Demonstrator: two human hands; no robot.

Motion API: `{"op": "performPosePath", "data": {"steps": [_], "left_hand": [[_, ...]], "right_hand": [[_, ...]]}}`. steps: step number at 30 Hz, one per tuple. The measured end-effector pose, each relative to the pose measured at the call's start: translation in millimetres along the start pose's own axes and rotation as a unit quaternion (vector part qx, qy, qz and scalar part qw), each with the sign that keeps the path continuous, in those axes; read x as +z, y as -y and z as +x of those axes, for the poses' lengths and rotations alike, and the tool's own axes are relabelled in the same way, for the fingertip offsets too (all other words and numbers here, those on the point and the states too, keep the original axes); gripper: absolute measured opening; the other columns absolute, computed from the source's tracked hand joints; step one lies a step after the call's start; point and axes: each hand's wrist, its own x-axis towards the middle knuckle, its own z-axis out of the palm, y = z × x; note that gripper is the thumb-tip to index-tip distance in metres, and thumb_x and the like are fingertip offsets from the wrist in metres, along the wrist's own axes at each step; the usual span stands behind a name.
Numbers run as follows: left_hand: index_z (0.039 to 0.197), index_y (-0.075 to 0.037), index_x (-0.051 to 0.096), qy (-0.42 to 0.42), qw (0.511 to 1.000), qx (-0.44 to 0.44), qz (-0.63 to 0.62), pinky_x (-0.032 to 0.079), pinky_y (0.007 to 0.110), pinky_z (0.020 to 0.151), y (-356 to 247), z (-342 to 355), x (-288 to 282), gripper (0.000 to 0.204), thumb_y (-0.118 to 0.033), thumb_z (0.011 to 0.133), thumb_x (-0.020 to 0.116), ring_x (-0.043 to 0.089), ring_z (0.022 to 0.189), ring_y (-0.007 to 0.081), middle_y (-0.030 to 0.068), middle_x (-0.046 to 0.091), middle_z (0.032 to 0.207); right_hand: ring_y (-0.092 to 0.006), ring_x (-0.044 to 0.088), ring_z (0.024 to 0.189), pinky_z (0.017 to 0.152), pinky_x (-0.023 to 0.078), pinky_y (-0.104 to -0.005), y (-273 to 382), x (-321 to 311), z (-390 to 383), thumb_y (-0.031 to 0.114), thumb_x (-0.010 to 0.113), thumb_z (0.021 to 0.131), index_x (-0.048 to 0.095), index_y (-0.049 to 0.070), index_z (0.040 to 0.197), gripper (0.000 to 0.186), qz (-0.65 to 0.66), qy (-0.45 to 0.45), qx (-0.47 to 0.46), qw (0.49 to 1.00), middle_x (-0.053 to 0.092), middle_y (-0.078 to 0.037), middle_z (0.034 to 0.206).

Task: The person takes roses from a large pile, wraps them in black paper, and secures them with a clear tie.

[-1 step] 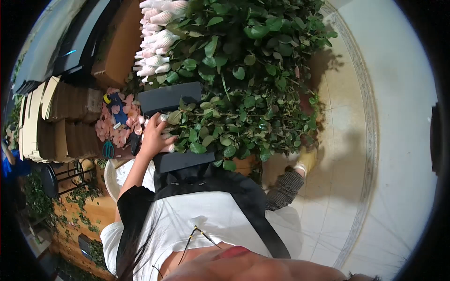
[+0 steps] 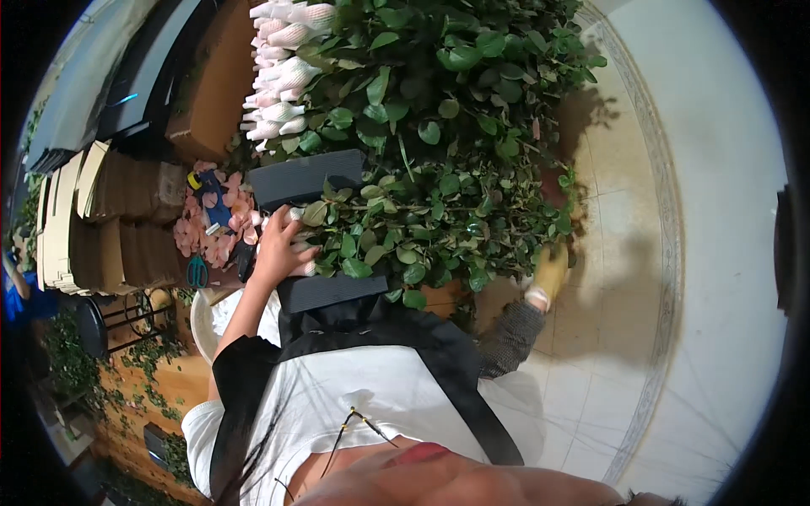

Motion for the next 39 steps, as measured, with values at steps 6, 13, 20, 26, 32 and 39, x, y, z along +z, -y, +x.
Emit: {"op": "performPosePath", "data": {"steps": [6,13,20,26,32,39], "left_hand": [[0.111,0.002,0.066,-0.006,1.0,-0.008,0.005,0.048,0.05,0.106,1,1,3,0.059,-0.03,0.069,0.091,0.052,0.129,0.0458,0.0281,0.045,0.148],[0.115,0.002,0.067,-0.008,1.0,-0.013,-0.013,0.046,0.05,0.109,2,0,6,0.06,-0.029,0.069,0.091,0.05,0.131,0.0477,0.0297,0.046,0.146],[0.115,0.003,0.067,0.002,1.0,-0.02,-0.008,0.046,0.049,0.109,1,0,6,0.06,-0.028,0.069,0.091,0.049,0.132,0.0469,0.0296,0.045,0.149],[0.114,0.004,0.066,-0.006,1.0,-0.025,-0.003,0.046,0.049,0.108,-3,1,5,0.059,-0.026,0.069,0.09,0.05,0.131,0.0464,0.0284,0.045,0.148],[0.112,0.004,0.066,-0.004,1.0,-0.01,0.004,0.048,0.049,0.106,-3,2,4,0.059,-0.025,0.067,0.09,0.052,0.128,0.0465,0.0283,0.046,0.147],[0.107,0.003,0.066,-0.009,1.0,-0.01,-0.019,0.048,0.05,0.104,-3,1,5,0.054,-0.023,0.067,0.091,0.052,0.127,0.0467,0.0277,0.047,0.145]], "right_hand": [[-0.0338,0.067,0.096,0.084,0.054,-0.0401,273,41,24,0.005,0.06,0.097,0.069,0.002,0.124,0.029,0.302,0.087,-0.377,0.872,0.072,-0.017,0.111],[-0.0349,0.071,0.087,0.072,0.057,-0.0454,392,148,106,0.015,0.068,0.08,0.073,0.009,0.086,0.01,0.002,-0.035,-0.502,0.864,0.073,-0.012,0.09],[-0.0341,0.067,0.074,0.068,0.054,-0.0436,409,130,153,0.013,0.068,0.087,0.072,0.008,0.088,0.007,0.228,-0.047,-0.482,0.845,0.07,-0.014,0.081],[-0.0351,0.069,0.079,0.068,0.053,-0.044,446,98,117,0.016,0.062,0.094,0.073,0.005,0.092,0.016,0.239,-0.109,-0.395,0.88,0.071,-0.018,0.085],[-0.0361,0.066,0.105,0.089,0.053,-0.0446,386,114,45,0.0,0.065,0.095,0.06,0.001,0.132,0.038,0.415,-0.043,-0.335,0.844,0.068,-0.022,0.116],[-0.03,0.068,0.102,0.089,0.057,-0.0416,333,120,27,-0.003,0.07,0.08,0.068,0.01,0.121,0.042,0.205,-0.066,-0.507,0.835,0.071,-0.011,0.115]]}}
